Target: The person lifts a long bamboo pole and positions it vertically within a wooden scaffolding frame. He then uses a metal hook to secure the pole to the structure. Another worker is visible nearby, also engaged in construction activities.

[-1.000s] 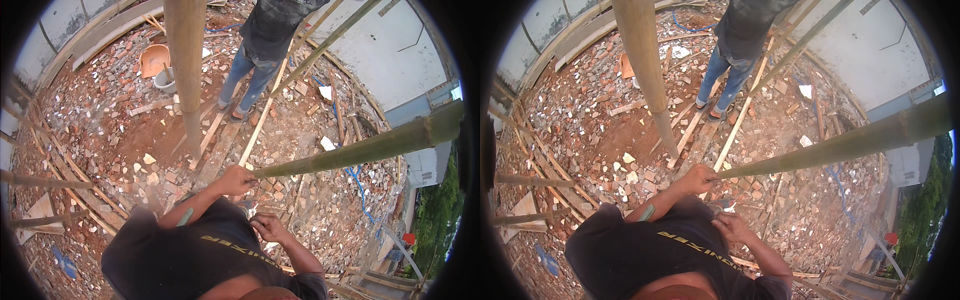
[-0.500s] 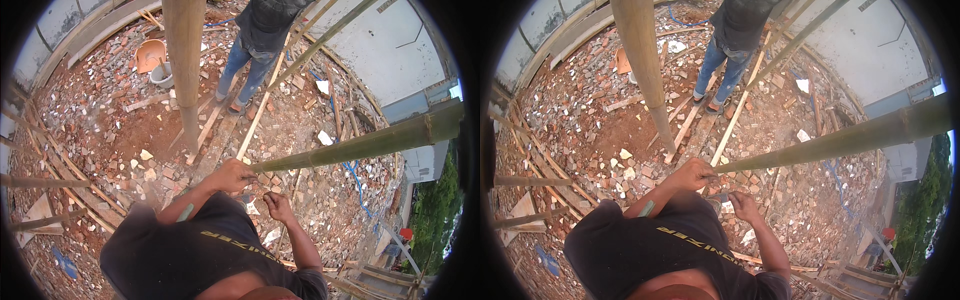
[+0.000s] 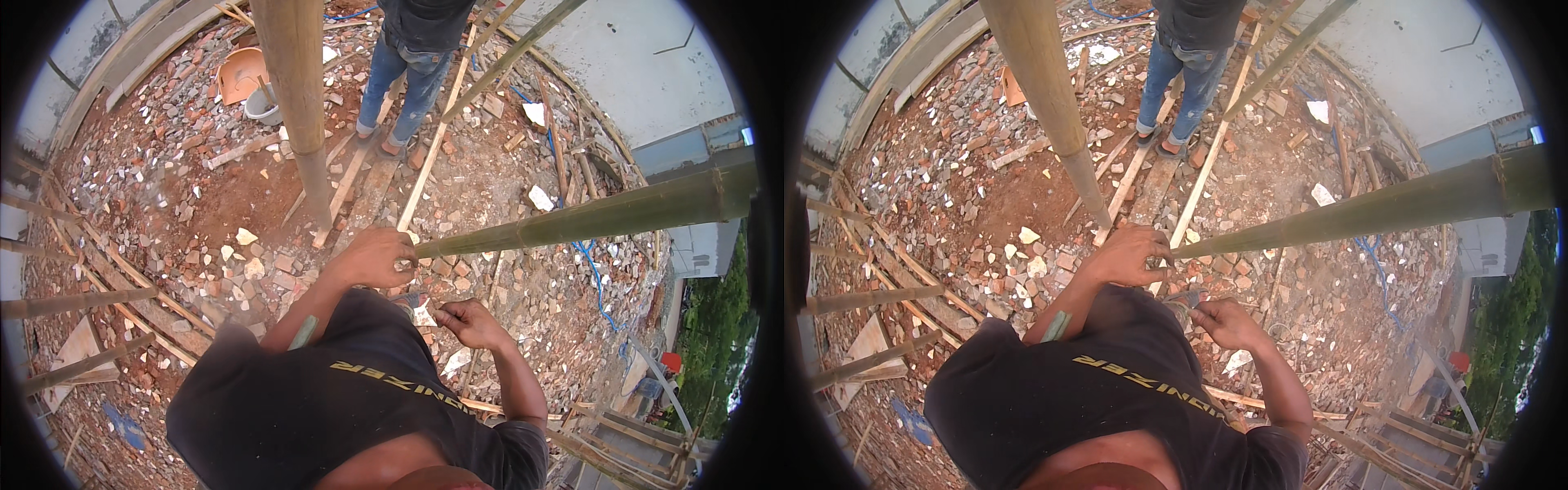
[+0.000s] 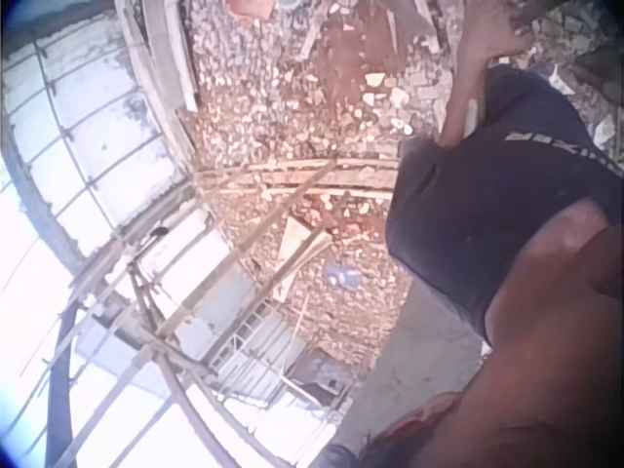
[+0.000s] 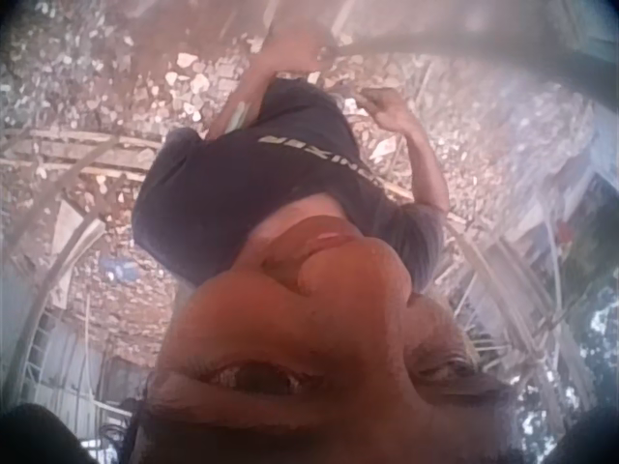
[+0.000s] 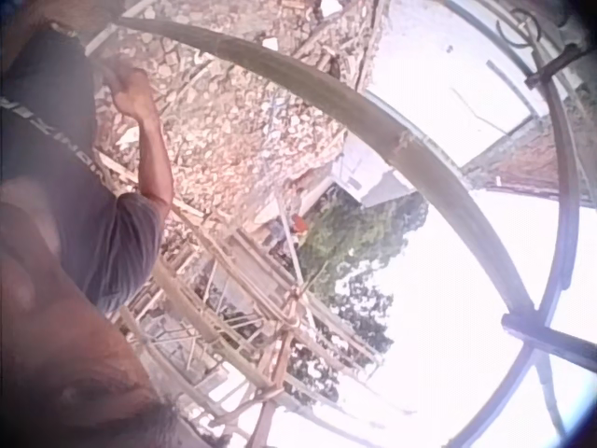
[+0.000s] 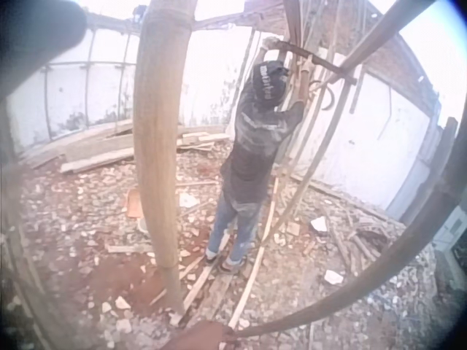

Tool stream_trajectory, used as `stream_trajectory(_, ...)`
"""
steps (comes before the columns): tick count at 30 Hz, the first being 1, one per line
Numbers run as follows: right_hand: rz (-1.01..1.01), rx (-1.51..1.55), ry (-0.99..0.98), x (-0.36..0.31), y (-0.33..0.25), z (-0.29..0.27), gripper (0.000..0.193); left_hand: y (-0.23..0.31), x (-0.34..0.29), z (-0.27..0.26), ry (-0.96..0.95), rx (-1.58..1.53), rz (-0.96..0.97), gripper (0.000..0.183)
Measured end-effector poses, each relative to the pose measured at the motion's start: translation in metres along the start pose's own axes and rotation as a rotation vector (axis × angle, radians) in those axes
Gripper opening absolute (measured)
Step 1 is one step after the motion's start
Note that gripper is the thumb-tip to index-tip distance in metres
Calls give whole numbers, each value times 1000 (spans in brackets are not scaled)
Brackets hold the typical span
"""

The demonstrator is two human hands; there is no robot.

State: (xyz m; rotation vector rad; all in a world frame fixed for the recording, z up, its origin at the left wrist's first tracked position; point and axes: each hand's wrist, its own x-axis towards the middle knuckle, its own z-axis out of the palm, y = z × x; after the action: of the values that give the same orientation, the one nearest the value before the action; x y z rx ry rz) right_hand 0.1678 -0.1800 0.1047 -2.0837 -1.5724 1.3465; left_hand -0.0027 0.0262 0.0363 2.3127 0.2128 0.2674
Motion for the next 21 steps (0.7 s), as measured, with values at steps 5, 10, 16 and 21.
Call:
stream_trajectory(5, 103, 26, -50, 8, -6, -8, 36, 28, 0, 10, -6, 19, 174, 24)
stream_trajectory(10, -168, -145, 375, 1, -15, -11, 22, 18, 5, 9, 36, -13, -13, 23)
stream_trajectory(16, -303, -360, 624, -9, -3, -21, 18, 9, 6, 21, 61, -127, 74, 21)
stream_trajectory(21, -285, -62, 624, 2, 17, -24, 11, 28, 5, 11, 103, -747, 43, 13)
